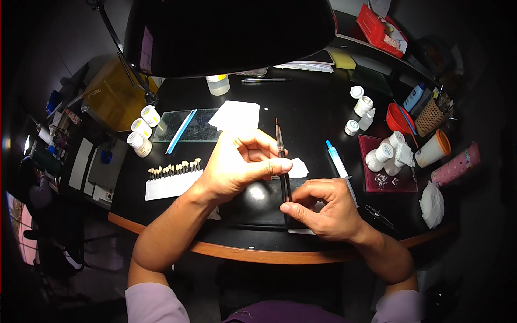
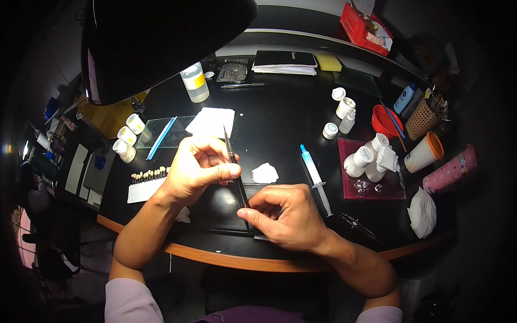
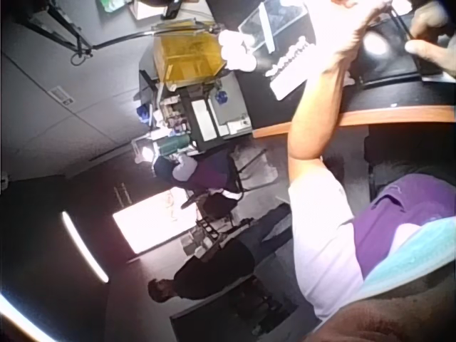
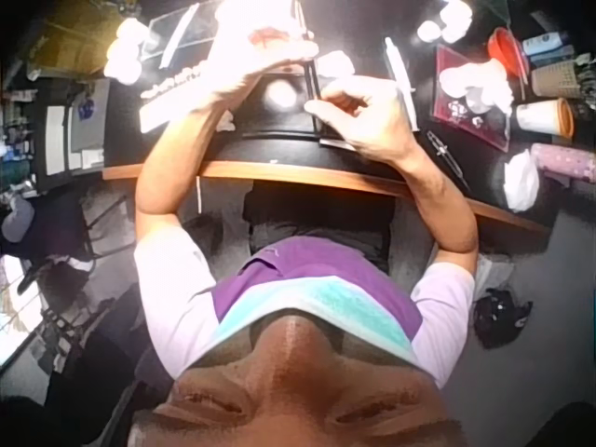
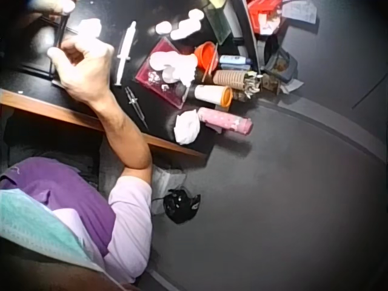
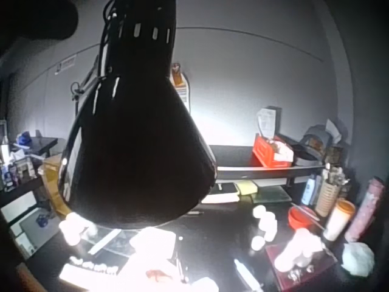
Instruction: The person picks up a small brush and applies dental staining liquid to a prosthetic tooth crown held in the other hand. The person rotates the crown to apply the stain evenly and then wipes the brush clean with a small cloth.
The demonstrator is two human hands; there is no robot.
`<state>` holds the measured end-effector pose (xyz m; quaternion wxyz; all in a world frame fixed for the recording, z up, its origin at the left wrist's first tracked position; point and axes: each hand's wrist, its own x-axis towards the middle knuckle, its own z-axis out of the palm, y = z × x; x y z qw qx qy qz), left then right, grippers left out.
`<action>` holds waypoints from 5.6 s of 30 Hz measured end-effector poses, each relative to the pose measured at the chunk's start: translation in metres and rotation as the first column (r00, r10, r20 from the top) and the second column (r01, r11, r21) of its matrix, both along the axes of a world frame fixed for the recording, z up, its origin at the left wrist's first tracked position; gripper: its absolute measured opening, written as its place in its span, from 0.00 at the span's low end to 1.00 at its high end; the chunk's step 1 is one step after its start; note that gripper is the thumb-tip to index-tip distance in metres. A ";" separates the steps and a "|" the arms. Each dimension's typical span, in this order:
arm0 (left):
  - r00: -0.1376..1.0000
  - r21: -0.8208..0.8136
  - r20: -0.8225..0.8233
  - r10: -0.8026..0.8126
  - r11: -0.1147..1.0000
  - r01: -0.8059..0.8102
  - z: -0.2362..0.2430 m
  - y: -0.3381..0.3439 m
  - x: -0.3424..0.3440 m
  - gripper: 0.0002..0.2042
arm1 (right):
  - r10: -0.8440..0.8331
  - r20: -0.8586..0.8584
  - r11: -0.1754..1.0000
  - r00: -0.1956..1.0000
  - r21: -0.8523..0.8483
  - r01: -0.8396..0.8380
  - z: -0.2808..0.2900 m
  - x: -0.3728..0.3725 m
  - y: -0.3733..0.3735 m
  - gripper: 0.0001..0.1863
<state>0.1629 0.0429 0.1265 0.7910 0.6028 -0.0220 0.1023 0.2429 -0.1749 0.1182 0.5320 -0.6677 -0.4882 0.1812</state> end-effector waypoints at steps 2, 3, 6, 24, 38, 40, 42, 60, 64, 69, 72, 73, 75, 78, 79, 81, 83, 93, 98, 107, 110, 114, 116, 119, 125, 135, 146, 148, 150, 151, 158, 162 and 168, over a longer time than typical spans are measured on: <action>1.000 0.001 -0.002 0.002 1.000 -0.002 0.001 0.000 -0.001 0.09 | 0.001 0.010 1.000 1.000 0.002 -0.001 0.000 0.000 0.000 0.07; 1.000 -0.003 -0.010 0.004 1.000 -0.004 0.002 -0.001 -0.001 0.09 | 0.003 0.003 1.000 1.000 0.000 -0.003 0.000 0.000 -0.001 0.07; 1.000 0.002 -0.016 0.006 1.000 -0.006 0.000 -0.001 0.000 0.08 | 0.005 -0.013 1.000 1.000 -0.004 -0.005 -0.001 0.001 -0.001 0.07; 1.000 0.019 -0.014 -0.028 0.999 0.028 -0.001 -0.001 0.000 0.08 | 0.002 -0.008 1.000 1.000 0.005 -0.002 -0.004 0.001 0.001 0.08; 0.995 0.005 -0.034 -0.096 0.995 0.096 0.000 0.001 0.000 0.13 | 0.006 -0.017 1.000 1.000 -0.005 -0.006 -0.006 0.002 0.000 0.09; 0.995 -0.019 -0.020 -0.094 0.995 0.094 -0.001 0.001 0.000 0.13 | 0.007 -0.011 1.000 1.000 0.004 -0.007 -0.007 0.002 0.001 0.09; 0.996 -0.012 -0.017 -0.088 0.996 0.088 -0.001 0.002 -0.001 0.12 | -0.003 -0.030 1.000 1.000 0.006 0.004 -0.006 0.001 0.002 0.09; 0.998 0.020 -0.028 -0.048 0.999 0.049 0.002 -0.004 -0.001 0.10 | -0.033 -0.029 0.999 0.999 0.013 0.033 -0.002 0.002 0.001 0.07; 0.997 0.022 -0.016 -0.071 0.997 0.071 0.001 -0.004 -0.001 0.11 | -0.036 -0.010 0.999 0.999 -0.017 0.035 0.001 0.000 0.000 0.07; 0.996 0.044 -0.049 -0.071 0.996 0.074 0.002 -0.005 -0.001 0.12 | -0.027 -0.011 0.999 1.000 -0.024 0.026 0.000 0.002 -0.001 0.08; 0.996 0.048 -0.057 -0.070 0.996 0.073 0.003 -0.005 -0.002 0.12 | -0.026 -0.004 0.999 1.000 -0.024 0.026 0.000 0.002 0.000 0.08; 0.996 0.052 -0.061 -0.066 0.996 0.069 0.003 -0.005 -0.002 0.12 | -0.026 0.002 1.000 1.000 -0.016 0.026 -0.001 0.001 0.000 0.07; 0.996 0.055 -0.056 -0.069 0.996 0.072 0.002 -0.005 -0.002 0.12 | -0.023 -0.005 0.999 1.000 -0.022 0.023 -0.001 0.001 0.000 0.07; 0.996 0.057 -0.053 -0.078 0.995 0.081 0.002 -0.004 -0.002 0.13 | -0.020 -0.004 1.000 1.000 -0.022 0.019 0.000 0.001 0.000 0.07; 0.995 0.056 -0.056 -0.083 0.995 0.086 0.003 -0.004 -0.002 0.13 | -0.019 0.001 1.000 1.000 -0.014 0.019 0.000 0.001 0.000 0.07; 0.995 0.060 -0.054 -0.079 0.995 0.082 0.003 -0.005 -0.002 0.12 | -0.018 -0.002 1.000 1.000 -0.004 0.018 -0.002 0.001 0.001 0.07; 0.996 0.065 -0.053 -0.073 0.995 0.076 0.002 -0.005 -0.002 0.12 | -0.017 -0.008 1.000 1.000 0.008 0.017 -0.003 0.001 0.001 0.07; 0.996 0.029 -0.036 -0.080 0.996 0.081 0.002 -0.004 0.000 0.09 | -0.013 -0.019 1.000 1.000 0.024 0.014 -0.002 0.002 0.000 0.08; 0.993 0.032 -0.021 -0.114 0.993 0.115 0.001 -0.004 0.000 0.10 | 0.003 -0.002 1.000 1.000 0.005 -0.003 -0.002 0.004 -0.002 0.08; 0.997 0.080 -0.015 -0.070 0.994 0.071 -0.002 -0.010 -0.002 0.14 | -0.051 0.057 0.997 0.997 0.066 0.047 -0.008 0.001 -0.001 0.08; 0.999 0.040 -0.032 -0.043 0.998 0.045 -0.001 -0.013 -0.002 0.15 | -0.056 0.028 0.996 0.998 0.071 0.054 -0.010 0.000 -0.002 0.08; 0.999 0.055 -0.036 0.002 0.998 0.000 -0.005 -0.010 -0.003 0.15 | -0.053 -0.009 0.998 0.999 0.046 0.053 -0.015 0.003 0.002 0.09; 0.999 0.032 -0.047 0.012 0.999 -0.011 -0.005 -0.010 -0.002 0.15 | -0.046 -0.032 0.999 0.998 0.022 0.047 -0.010 0.003 0.004 0.10; 0.999 -0.026 -0.040 -0.018 1.000 0.017 -0.003 -0.010 0.000 0.15 | -0.069 -0.036 0.998 0.997 0.010 0.069 -0.011 0.008 0.003 0.10; 0.998 -0.011 -0.056 -0.020 1.000 0.020 -0.002 -0.012 0.002 0.19 | -0.044 -0.114 0.999 0.993 -0.011 0.043 -0.011 0.005 0.000 0.09; 0.996 0.022 -0.072 -0.045 0.999 0.047 -0.003 -0.012 0.000 0.19 | 0.019 -0.330 0.995 0.944 -0.086 -0.050 -0.007 0.006 -0.003 0.09; 0.995 -0.011 -0.083 -0.062 0.998 0.061 -0.007 -0.009 0.002 0.20 | 0.003 -0.328 0.992 0.945 -0.117 -0.044 -0.006 0.005 -0.002 0.09; 0.992 -0.050 -0.097 -0.078 0.996 0.074 -0.008 -0.008 0.004 0.20 | -0.020 -0.285 0.999 0.958 -0.041 0.009 -0.008 0.006 -0.002 0.09; 0.990 -0.116 -0.110 -0.090 0.990 0.078 -0.008 -0.006 0.002 0.20 | -0.055 -0.282 0.998 0.958 -0.036 0.047 -0.003 0.006 0.000 0.09; 0.988 -0.183 -0.117 -0.104 0.980 0.082 -0.009 -0.005 0.001 0.20 | -0.069 -0.293 0.997 0.954 -0.035 0.062 -0.002 0.004 0.000 0.08; 0.979 -0.330 -0.150 -0.135 0.941 0.079 -0.010 -0.003 0.004 0.18 | -0.074 -0.312 0.997 0.947 -0.023 0.071 -0.006 0.006 -0.002 0.07; 0.976 -0.353 -0.155 -0.153 0.931 0.090 -0.013 -0.002 0.005 0.18 | -0.070 -0.319 0.998 0.945 -0.023 0.066 -0.003 0.004 -0.001 0.07; 0.972 -0.494 -0.138 -0.193 0.864 0.101 -0.012 -0.001 0.006 0.23 | -0.074 -0.307 0.997 0.949 -0.024 0.070 -0.002 0.004 -0.002 0.07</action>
